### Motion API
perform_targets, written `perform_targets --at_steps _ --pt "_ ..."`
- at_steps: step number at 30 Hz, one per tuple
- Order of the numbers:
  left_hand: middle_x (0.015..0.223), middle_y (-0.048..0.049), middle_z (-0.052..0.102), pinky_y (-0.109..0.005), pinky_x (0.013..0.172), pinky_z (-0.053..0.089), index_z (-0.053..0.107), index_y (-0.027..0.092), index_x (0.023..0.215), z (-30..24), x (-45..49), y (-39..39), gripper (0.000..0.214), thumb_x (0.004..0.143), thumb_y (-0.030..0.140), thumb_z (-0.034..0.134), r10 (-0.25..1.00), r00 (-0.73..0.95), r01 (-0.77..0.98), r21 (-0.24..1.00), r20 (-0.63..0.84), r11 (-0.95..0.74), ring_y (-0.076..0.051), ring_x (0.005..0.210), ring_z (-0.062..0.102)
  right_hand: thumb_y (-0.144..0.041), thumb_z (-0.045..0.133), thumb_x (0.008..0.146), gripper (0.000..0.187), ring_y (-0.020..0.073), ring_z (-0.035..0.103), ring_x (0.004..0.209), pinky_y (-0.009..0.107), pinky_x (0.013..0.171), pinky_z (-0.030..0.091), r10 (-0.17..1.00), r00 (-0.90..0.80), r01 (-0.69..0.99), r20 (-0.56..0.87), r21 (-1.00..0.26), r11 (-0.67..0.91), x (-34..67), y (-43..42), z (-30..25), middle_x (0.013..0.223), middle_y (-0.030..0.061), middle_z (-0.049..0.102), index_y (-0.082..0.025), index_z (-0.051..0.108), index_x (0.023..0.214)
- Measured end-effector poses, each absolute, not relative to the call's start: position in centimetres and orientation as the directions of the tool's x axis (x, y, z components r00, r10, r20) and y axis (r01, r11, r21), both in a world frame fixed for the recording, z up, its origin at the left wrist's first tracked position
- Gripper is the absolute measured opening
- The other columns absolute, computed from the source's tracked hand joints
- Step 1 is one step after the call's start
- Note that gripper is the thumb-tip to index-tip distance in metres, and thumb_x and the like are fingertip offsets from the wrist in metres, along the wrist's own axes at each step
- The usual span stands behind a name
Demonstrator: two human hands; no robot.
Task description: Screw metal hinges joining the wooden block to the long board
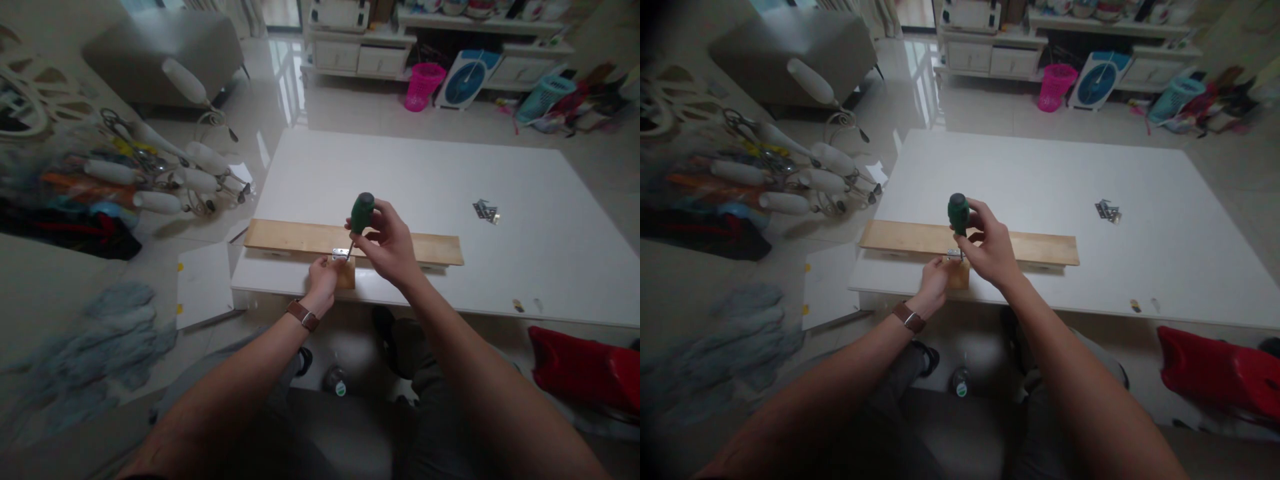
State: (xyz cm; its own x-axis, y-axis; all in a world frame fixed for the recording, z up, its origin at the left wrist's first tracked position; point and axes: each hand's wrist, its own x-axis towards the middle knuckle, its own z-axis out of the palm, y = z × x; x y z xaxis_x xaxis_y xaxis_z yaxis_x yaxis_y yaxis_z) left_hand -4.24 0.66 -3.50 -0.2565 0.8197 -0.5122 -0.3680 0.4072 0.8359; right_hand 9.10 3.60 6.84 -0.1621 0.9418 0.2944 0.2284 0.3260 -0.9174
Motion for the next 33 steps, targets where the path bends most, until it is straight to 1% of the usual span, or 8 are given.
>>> perform_targets --at_steps 5,10,15,19,22,26,29,33 --pt "0.088 -0.0062 0.076 -0.033 0.078 0.049 0.070 0.019 0.083 -3.7 -4.2 0.7 0.032 0.062 0.032 0.091 0.832 -0.232 -0.365 0.838 -0.503 0.405 -0.021 0.080 0.067 -0.031 0.080 0.082 0.045 0.0226 0.073 0.092 0.032 0.060 0.063 0.931 -0.066 0.304 0.358 -0.882 0.360 9.1 3.9 6.4 0.101 0.0022 0.070 -0.030 0.062 0.123" --pt "0.090 -0.0071 0.076 -0.033 0.078 0.048 0.070 0.019 0.084 -3.8 -4.4 0.7 0.037 0.060 0.035 0.093 0.829 -0.242 -0.358 0.841 -0.504 0.406 -0.021 0.081 0.067 -0.031 0.076 0.086 0.045 0.0257 0.077 0.096 0.035 0.063 0.066 0.940 -0.089 0.246 0.328 -0.908 0.340 9.0 3.8 6.5 0.101 0.0039 0.071 -0.030 0.060 0.128" --pt "0.087 -0.0062 0.076 -0.031 0.074 0.048 0.071 0.018 0.084 -3.9 -4.4 0.6 0.036 0.060 0.035 0.091 0.838 -0.233 -0.358 0.845 -0.493 0.397 -0.019 0.077 0.066 -0.026 0.068 0.086 0.050 0.0270 0.078 0.104 0.037 0.071 0.065 0.945 -0.168 0.208 0.281 -0.927 0.313 9.1 3.4 7.1 0.116 0.0072 0.075 -0.029 0.057 0.135" --pt "0.087 -0.0057 0.076 -0.031 0.071 0.048 0.069 0.018 0.085 -4.0 -4.3 0.6 0.033 0.062 0.032 0.090 0.822 -0.249 -0.366 0.835 -0.513 0.410 -0.019 0.076 0.066 -0.026 0.069 0.086 0.051 0.0254 0.077 0.104 0.036 0.073 0.064 0.941 -0.183 0.215 0.286 -0.922 0.322 9.1 3.4 7.1 0.111 0.0048 0.076 -0.031 0.057 0.136" --pt "0.086 -0.0056 0.076 -0.030 0.071 0.048 0.069 0.018 0.085 -3.9 -4.3 0.6 0.032 0.063 0.030 0.090 0.828 -0.245 -0.370 0.838 -0.504 0.401 -0.019 0.076 0.066 -0.029 0.075 0.084 0.050 0.0219 0.075 0.095 0.032 0.067 0.062 0.940 -0.140 0.247 0.312 -0.908 0.338 9.1 3.6 6.8 0.104 0.0012 0.073 -0.032 0.058 0.131" --pt "0.089 -0.0071 0.077 -0.032 0.074 0.049 0.071 0.018 0.085 -3.9 -4.4 0.7 0.032 0.062 0.030 0.090 0.837 -0.231 -0.366 0.841 -0.497 0.398 -0.020 0.078 0.067 -0.033 0.080 0.083 0.042 0.0215 0.073 0.090 0.030 0.060 0.059 0.943 -0.074 0.287 0.323 -0.899 0.330 8.9 3.7 6.6 0.099 0.0014 0.070 -0.030 0.061 0.120" --pt "0.088 -0.0068 0.076 -0.033 0.076 0.049 0.072 0.018 0.085 -4.1 -4.4 0.7 0.035 0.061 0.035 0.091 0.836 -0.235 -0.354 0.845 -0.495 0.401 -0.021 0.077 0.067 -0.031 0.077 0.084 0.039 0.0236 0.076 0.093 0.031 0.060 0.059 0.947 -0.080 0.270 0.310 -0.908 0.320 8.8 3.5 6.9 0.096 0.0024 0.071 -0.029 0.061 0.120" --pt "0.090 -0.0066 0.076 -0.033 0.076 0.050 0.073 0.018 0.088 -4.6 -4.4 0.7 0.038 0.060 0.037 0.090 0.837 -0.219 -0.370 0.837 -0.501 0.404 -0.021 0.077 0.066 -0.026 0.071 0.085 0.039 0.0268 0.079 0.101 0.034 0.065 0.062 0.947 -0.127 0.230 0.295 -0.920 0.318 8.8 3.2 7.5 0.107 0.0061 0.075 -0.027 0.060 0.122"
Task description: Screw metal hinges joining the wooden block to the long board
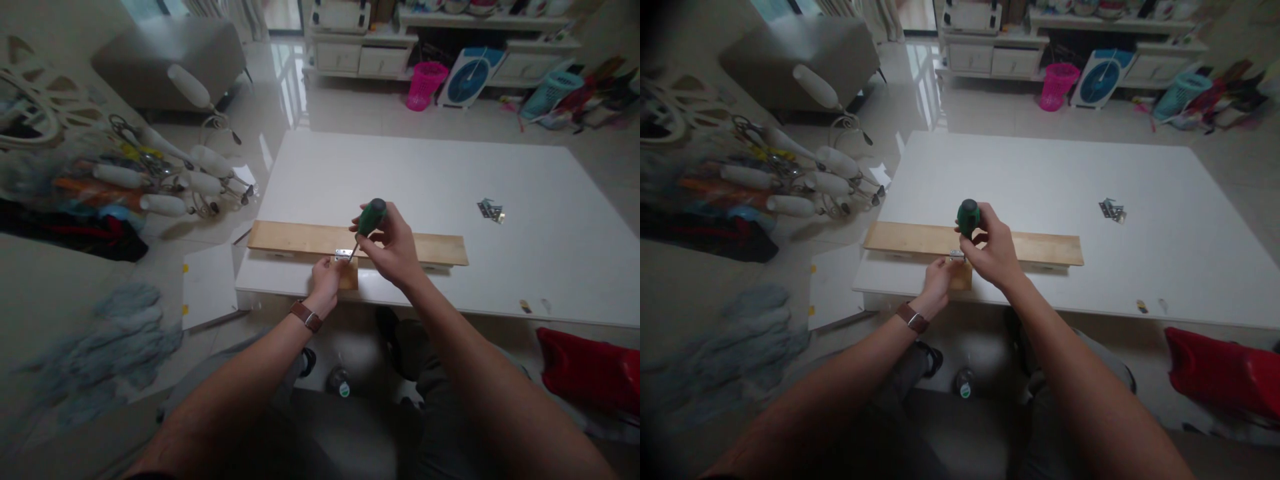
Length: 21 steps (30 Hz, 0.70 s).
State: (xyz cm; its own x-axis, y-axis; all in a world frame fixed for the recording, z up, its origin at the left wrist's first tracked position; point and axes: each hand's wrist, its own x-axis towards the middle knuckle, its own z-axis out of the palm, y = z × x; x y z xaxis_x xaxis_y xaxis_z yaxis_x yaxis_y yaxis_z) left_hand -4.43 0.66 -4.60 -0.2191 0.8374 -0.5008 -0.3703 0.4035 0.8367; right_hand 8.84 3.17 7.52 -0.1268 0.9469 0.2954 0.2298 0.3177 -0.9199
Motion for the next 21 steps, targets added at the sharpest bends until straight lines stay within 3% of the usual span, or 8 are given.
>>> perform_targets --at_steps 5,8,11,14,21 --pt "0.089 -0.0064 0.077 -0.033 0.077 0.050 0.072 0.019 0.087 -4.5 -4.4 0.6 0.036 0.061 0.035 0.090 0.822 -0.238 -0.372 0.831 -0.516 0.414 -0.020 0.079 0.068 -0.025 0.072 0.085 0.043 0.0249 0.079 0.100 0.030 0.059 0.057 0.945 -0.134 0.250 0.300 -0.912 0.325 8.9 3.1 7.6 0.106 0.0049 0.078 -0.027 0.060 0.127" --pt "0.088 -0.0068 0.078 -0.031 0.074 0.049 0.073 0.018 0.085 -4.3 -4.4 0.6 0.031 0.062 0.032 0.087 0.832 -0.232 -0.379 0.835 -0.503 0.399 -0.020 0.078 0.067 -0.027 0.077 0.081 0.042 0.0227 0.078 0.094 0.028 0.053 0.052 0.940 -0.087 0.285 0.330 -0.896 0.341 8.8 3.4 7.2 0.100 0.0017 0.077 -0.028 0.062 0.121" --pt "0.090 -0.0071 0.079 -0.031 0.075 0.049 0.074 0.018 0.085 -4.4 -4.4 0.7 0.030 0.062 0.032 0.087 0.841 -0.225 -0.365 0.843 -0.492 0.396 -0.020 0.079 0.068 -0.031 0.080 0.080 0.035 0.0223 0.077 0.089 0.029 0.053 0.055 0.938 -0.039 0.265 0.344 -0.902 0.342 8.7 3.6 6.8 0.095 0.0006 0.072 -0.027 0.061 0.109" --pt "0.091 -0.0069 0.079 -0.031 0.075 0.050 0.074 0.019 0.085 -4.5 -4.3 0.8 0.030 0.062 0.033 0.087 0.834 -0.227 -0.359 0.839 -0.503 0.408 -0.021 0.080 0.069 -0.032 0.079 0.081 0.035 0.0230 0.076 0.087 0.032 0.057 0.058 0.946 -0.025 0.247 0.323 -0.915 0.319 8.8 3.7 6.8 0.092 0.0008 0.070 -0.027 0.060 0.110" --pt "0.090 -0.0067 0.079 -0.032 0.075 0.051 0.074 0.019 0.086 -4.5 -4.4 0.7 0.030 0.064 0.033 0.089 0.836 -0.238 -0.343 0.848 -0.494 0.403 -0.021 0.080 0.069 -0.027 0.070 0.083 0.046 0.0248 0.078 0.100 0.036 0.070 0.063 0.952 -0.141 0.204 0.272 -0.933 0.297 9.1 3.4 7.4 0.116 0.0065 0.076 -0.028 0.057 0.128"
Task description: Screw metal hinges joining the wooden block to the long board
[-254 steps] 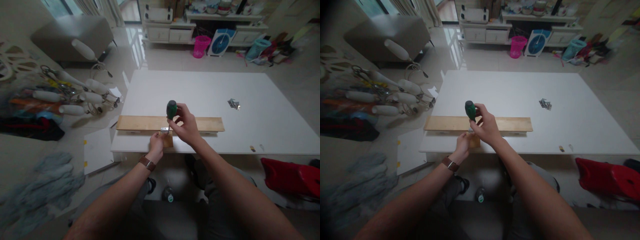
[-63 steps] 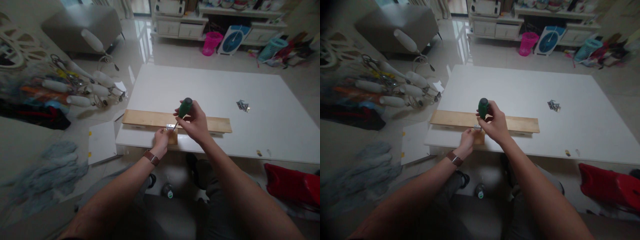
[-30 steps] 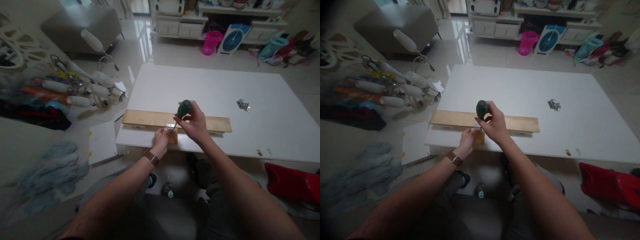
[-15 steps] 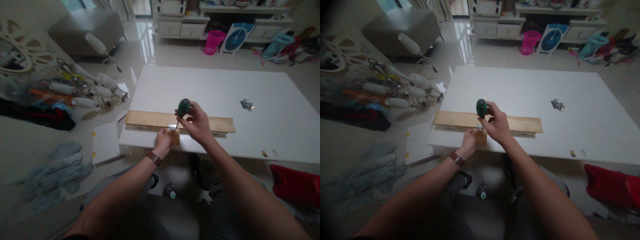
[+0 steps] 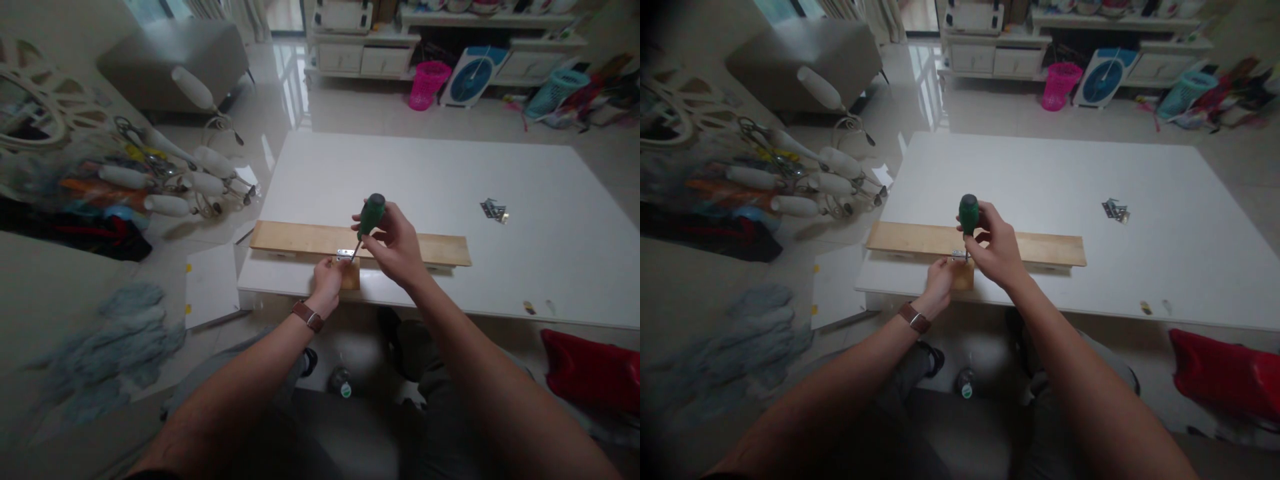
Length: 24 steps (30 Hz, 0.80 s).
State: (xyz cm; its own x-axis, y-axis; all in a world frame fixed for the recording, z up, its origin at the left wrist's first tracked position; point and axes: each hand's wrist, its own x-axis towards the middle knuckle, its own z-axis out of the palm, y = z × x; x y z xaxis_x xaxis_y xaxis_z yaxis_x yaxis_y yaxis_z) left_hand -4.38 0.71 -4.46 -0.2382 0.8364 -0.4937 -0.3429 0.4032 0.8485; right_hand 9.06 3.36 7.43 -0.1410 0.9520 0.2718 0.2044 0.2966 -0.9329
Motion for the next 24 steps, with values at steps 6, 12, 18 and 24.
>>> perform_targets --at_steps 6,12,18,24 --pt "0.086 -0.0061 0.079 -0.031 0.074 0.052 0.073 0.019 0.082 -3.89 -4.39 0.64 0.028 0.063 0.032 0.090 0.832 -0.227 -0.370 0.835 -0.507 0.407 -0.021 0.079 0.070 -0.028 0.077 0.081 0.047 0.0234 0.075 0.096 0.033 0.064 0.060 0.939 -0.110 0.250 0.326 -0.905 0.343 9.04 3.66 6.85 0.102 0.0022 0.074 -0.029 0.059 0.124" --pt "0.087 -0.0076 0.080 -0.032 0.076 0.052 0.074 0.018 0.081 -3.53 -4.32 0.67 0.028 0.062 0.031 0.091 0.831 -0.234 -0.370 0.837 -0.504 0.403 -0.022 0.081 0.070 -0.034 0.082 0.080 0.038 0.0244 0.074 0.092 0.035 0.061 0.063 0.946 -0.044 0.313 0.323 -0.894 0.320 8.94 3.63 6.69 0.103 0.0041 0.071 -0.028 0.064 0.113" --pt "0.087 -0.0064 0.079 -0.031 0.076 0.050 0.075 0.018 0.084 -3.89 -4.38 0.67 0.029 0.064 0.032 0.090 0.832 -0.238 -0.352 0.843 -0.502 0.407 -0.020 0.079 0.068 -0.027 0.074 0.082 0.050 0.0261 0.080 0.100 0.036 0.068 0.066 0.962 -0.125 0.209 0.244 -0.941 0.266 9.07 3.43 7.22 0.113 0.0061 0.076 -0.028 0.060 0.130" --pt "0.088 -0.0060 0.078 -0.031 0.077 0.049 0.073 0.018 0.085 -4.06 -4.28 0.73 0.029 0.063 0.028 0.088 0.815 -0.258 -0.369 0.833 -0.518 0.412 -0.020 0.079 0.067 -0.029 0.069 0.088 0.050 0.0263 0.077 0.109 0.035 0.070 0.066 0.940 -0.232 0.150 0.251 -0.945 0.290 9.30 3.53 7.17 0.120 0.0071 0.075 -0.030 0.056 0.137"
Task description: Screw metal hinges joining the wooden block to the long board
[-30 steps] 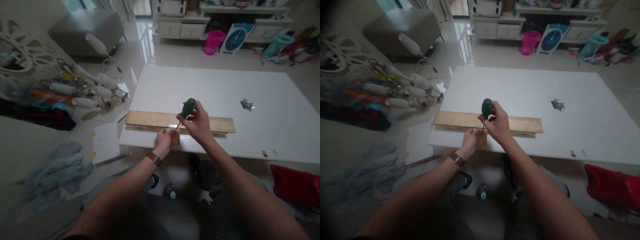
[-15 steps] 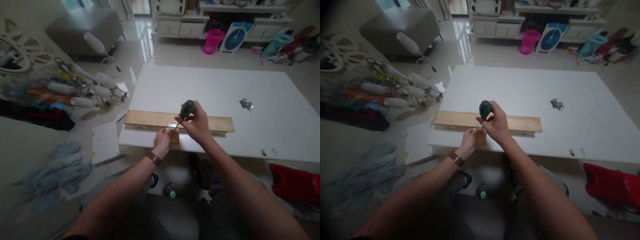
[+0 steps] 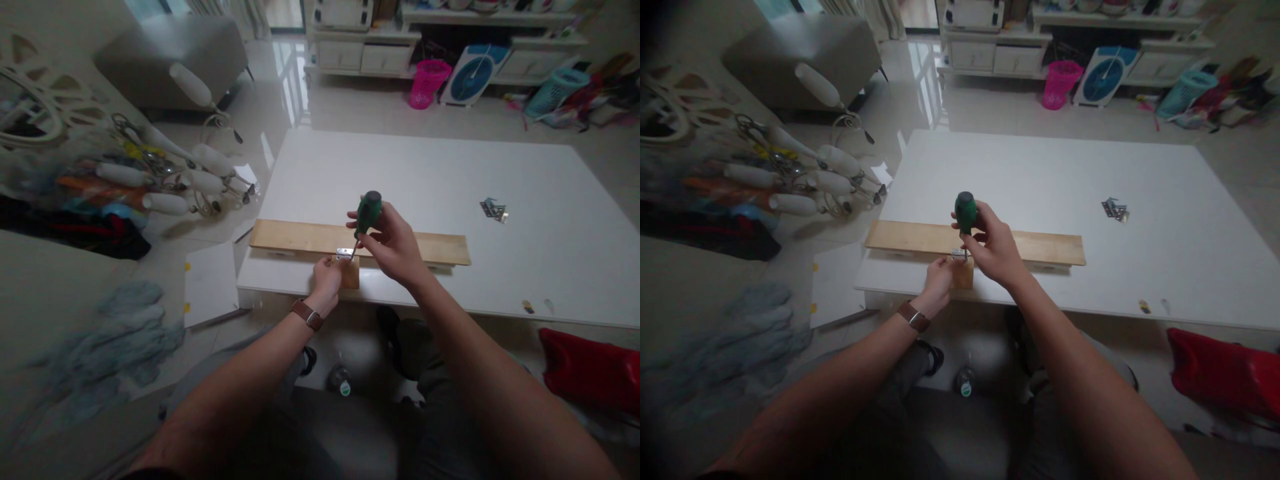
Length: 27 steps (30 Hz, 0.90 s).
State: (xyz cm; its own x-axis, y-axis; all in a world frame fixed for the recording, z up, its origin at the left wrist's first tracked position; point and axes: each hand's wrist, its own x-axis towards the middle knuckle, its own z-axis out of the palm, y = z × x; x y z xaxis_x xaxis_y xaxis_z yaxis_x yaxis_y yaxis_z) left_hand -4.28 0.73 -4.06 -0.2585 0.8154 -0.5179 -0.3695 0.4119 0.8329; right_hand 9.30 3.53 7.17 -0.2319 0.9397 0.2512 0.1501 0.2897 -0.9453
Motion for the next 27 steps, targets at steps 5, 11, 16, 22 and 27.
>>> perform_targets --at_steps 5,11,16,22,27 --pt "0.088 -0.0070 0.079 -0.032 0.078 0.048 0.075 0.018 0.083 -4.05 -4.32 0.73 0.025 0.064 0.030 0.087 0.843 -0.233 -0.370 0.846 -0.485 0.384 -0.021 0.080 0.068 -0.035 0.082 0.082 0.040 0.0218 0.071 0.090 0.033 0.062 0.061 0.931 -0.116 0.337 0.345 -0.868 0.364 8.98 3.48 6.86 0.106 0.0036 0.071 -0.028 0.064 0.117" --pt "0.089 -0.0078 0.079 -0.033 0.078 0.049 0.075 0.018 0.086 -4.17 -4.29 0.76 0.031 0.063 0.032 0.090 0.831 -0.248 -0.355 0.845 -0.498 0.401 -0.022 0.082 0.068 -0.035 0.082 0.082 0.041 0.0254 0.075 0.093 0.035 0.061 0.063 0.944 -0.048 0.304 0.325 -0.896 0.324 8.57 3.40 6.79 0.103 0.0049 0.071 -0.028 0.064 0.119" --pt "0.091 -0.0073 0.078 -0.032 0.078 0.049 0.075 0.018 0.086 -4.30 -4.39 0.70 0.031 0.062 0.032 0.089 0.839 -0.243 -0.355 0.850 -0.487 0.390 -0.020 0.080 0.067 -0.030 0.072 0.085 0.050 0.0282 0.079 0.106 0.037 0.068 0.067 0.959 -0.134 0.214 0.250 -0.938 0.274 8.81 3.23 7.26 0.116 0.0075 0.075 -0.029 0.060 0.134" --pt "0.086 -0.0048 0.077 -0.031 0.075 0.047 0.073 0.018 0.084 -3.97 -4.27 0.75 0.026 0.064 0.029 0.086 0.811 -0.288 -0.327 0.848 -0.510 0.417 -0.019 0.077 0.065 -0.027 0.067 0.089 0.052 0.0270 0.077 0.111 0.035 0.069 0.066 0.944 -0.218 0.187 0.249 -0.938 0.291 9.07 3.30 7.30 0.121 0.0070 0.076 -0.031 0.058 0.140" --pt "0.086 -0.0061 0.077 -0.033 0.076 0.049 0.073 0.019 0.082 -3.80 -4.32 0.65 0.025 0.064 0.030 0.087 0.841 -0.226 -0.366 0.843 -0.492 0.395 -0.021 0.079 0.067 -0.033 0.081 0.081 0.037 0.0211 0.072 0.090 0.029 0.058 0.059 0.941 -0.087 0.314 0.326 -0.888 0.337 8.88 3.48 6.97 0.097 0.0011 0.072 -0.029 0.063 0.113"
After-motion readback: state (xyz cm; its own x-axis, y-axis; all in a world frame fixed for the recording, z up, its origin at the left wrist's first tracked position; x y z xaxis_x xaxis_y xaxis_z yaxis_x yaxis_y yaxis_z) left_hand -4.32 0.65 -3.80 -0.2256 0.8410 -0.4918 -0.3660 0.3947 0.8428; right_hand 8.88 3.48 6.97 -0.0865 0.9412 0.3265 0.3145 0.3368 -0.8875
